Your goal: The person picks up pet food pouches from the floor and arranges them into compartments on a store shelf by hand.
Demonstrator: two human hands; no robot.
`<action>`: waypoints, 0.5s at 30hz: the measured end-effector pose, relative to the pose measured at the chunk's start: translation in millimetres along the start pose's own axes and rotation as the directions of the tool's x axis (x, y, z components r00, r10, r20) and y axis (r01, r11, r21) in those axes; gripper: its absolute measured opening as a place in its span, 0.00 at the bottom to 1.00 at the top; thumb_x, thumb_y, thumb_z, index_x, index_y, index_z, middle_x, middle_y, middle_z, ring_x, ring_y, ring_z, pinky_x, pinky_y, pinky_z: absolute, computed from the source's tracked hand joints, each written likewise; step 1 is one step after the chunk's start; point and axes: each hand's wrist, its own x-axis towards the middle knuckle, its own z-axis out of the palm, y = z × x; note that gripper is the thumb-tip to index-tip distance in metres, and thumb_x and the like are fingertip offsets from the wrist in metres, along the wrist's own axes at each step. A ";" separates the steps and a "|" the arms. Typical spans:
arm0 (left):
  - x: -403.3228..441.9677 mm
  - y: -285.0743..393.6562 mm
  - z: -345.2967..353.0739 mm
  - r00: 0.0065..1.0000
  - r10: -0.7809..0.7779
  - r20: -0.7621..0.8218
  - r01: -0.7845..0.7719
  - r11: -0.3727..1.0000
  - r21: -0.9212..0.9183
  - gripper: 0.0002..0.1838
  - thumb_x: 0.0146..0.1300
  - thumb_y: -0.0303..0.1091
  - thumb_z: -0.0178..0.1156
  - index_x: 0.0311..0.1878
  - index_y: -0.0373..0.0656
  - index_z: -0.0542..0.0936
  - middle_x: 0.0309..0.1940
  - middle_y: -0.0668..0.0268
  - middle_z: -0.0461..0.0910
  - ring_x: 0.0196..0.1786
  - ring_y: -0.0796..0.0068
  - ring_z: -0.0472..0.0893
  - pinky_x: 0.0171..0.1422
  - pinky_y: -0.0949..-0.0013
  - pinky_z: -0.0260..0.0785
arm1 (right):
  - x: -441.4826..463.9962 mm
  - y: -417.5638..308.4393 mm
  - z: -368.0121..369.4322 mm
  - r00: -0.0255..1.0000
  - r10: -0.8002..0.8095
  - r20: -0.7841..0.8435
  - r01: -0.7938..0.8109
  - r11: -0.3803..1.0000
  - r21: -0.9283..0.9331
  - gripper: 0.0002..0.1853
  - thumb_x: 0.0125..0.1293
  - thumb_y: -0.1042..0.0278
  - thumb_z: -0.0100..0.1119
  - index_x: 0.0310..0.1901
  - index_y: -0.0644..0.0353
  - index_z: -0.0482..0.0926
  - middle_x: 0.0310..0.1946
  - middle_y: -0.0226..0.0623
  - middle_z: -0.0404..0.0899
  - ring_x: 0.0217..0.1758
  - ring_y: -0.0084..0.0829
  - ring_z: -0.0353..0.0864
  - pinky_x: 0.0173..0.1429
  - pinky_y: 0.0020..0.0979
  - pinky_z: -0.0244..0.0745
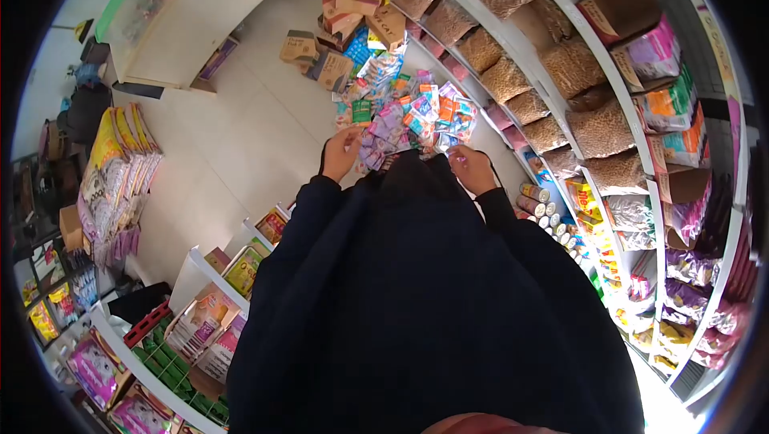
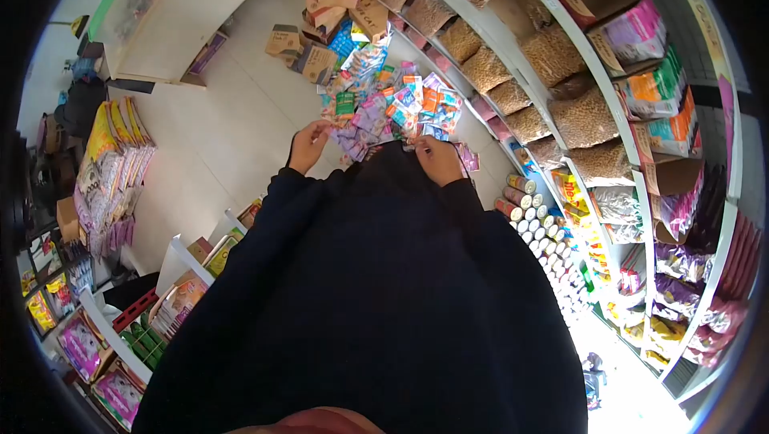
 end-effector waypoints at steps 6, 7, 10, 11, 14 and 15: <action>-9.9 -62.5 35.4 0.996 -0.073 0.044 0.073 0.997 0.004 0.10 0.54 0.29 0.57 0.39 0.37 0.77 0.31 0.58 0.78 0.32 0.67 0.79 0.36 0.71 0.70 | 19.3 42.4 59.4 0.988 0.087 0.129 -0.104 0.987 0.126 0.09 0.55 0.69 0.54 0.37 0.61 0.77 0.27 0.39 0.80 0.27 0.33 0.80 0.34 0.30 0.74; -11.0 -74.5 43.0 0.991 -0.115 0.067 0.113 0.993 0.029 0.11 0.56 0.29 0.56 0.41 0.36 0.76 0.31 0.59 0.79 0.34 0.70 0.80 0.39 0.72 0.70 | 23.5 49.2 64.7 0.967 0.173 0.187 -0.205 0.965 0.164 0.09 0.54 0.70 0.54 0.37 0.62 0.77 0.27 0.39 0.80 0.26 0.30 0.80 0.34 0.29 0.74; -12.3 -115.9 69.1 0.978 -0.198 0.072 0.194 0.979 0.058 0.12 0.57 0.30 0.56 0.43 0.35 0.76 0.30 0.60 0.80 0.36 0.73 0.80 0.41 0.72 0.70 | 40.4 101.7 94.9 0.911 0.287 0.297 -0.348 0.921 0.177 0.10 0.54 0.69 0.55 0.37 0.63 0.76 0.26 0.39 0.79 0.25 0.27 0.80 0.33 0.28 0.74; -9.0 -127.5 77.8 0.962 -0.263 0.075 0.259 0.964 0.062 0.12 0.57 0.30 0.56 0.43 0.36 0.76 0.30 0.60 0.80 0.35 0.73 0.80 0.40 0.72 0.70 | 49.3 124.7 107.2 0.872 0.351 0.341 -0.404 0.910 0.096 0.12 0.55 0.65 0.53 0.39 0.60 0.77 0.29 0.39 0.79 0.30 0.33 0.81 0.37 0.31 0.74; 1.3 -182.4 105.6 0.935 -0.348 0.070 0.344 0.937 0.064 0.12 0.57 0.30 0.57 0.43 0.36 0.76 0.28 0.60 0.79 0.33 0.73 0.80 0.39 0.72 0.70 | 75.5 205.9 156.3 0.927 0.243 0.287 -0.222 0.970 -0.103 0.12 0.57 0.62 0.48 0.38 0.56 0.77 0.32 0.38 0.79 0.36 0.39 0.79 0.41 0.36 0.73; 0.4 -202.5 116.8 0.935 -0.348 0.072 0.344 0.937 0.062 0.12 0.56 0.31 0.57 0.42 0.37 0.76 0.27 0.60 0.79 0.32 0.73 0.79 0.38 0.72 0.69 | 91.0 211.5 163.1 0.900 0.286 0.328 -0.215 0.947 -0.237 0.12 0.60 0.60 0.44 0.36 0.54 0.77 0.35 0.38 0.79 0.41 0.44 0.76 0.45 0.41 0.71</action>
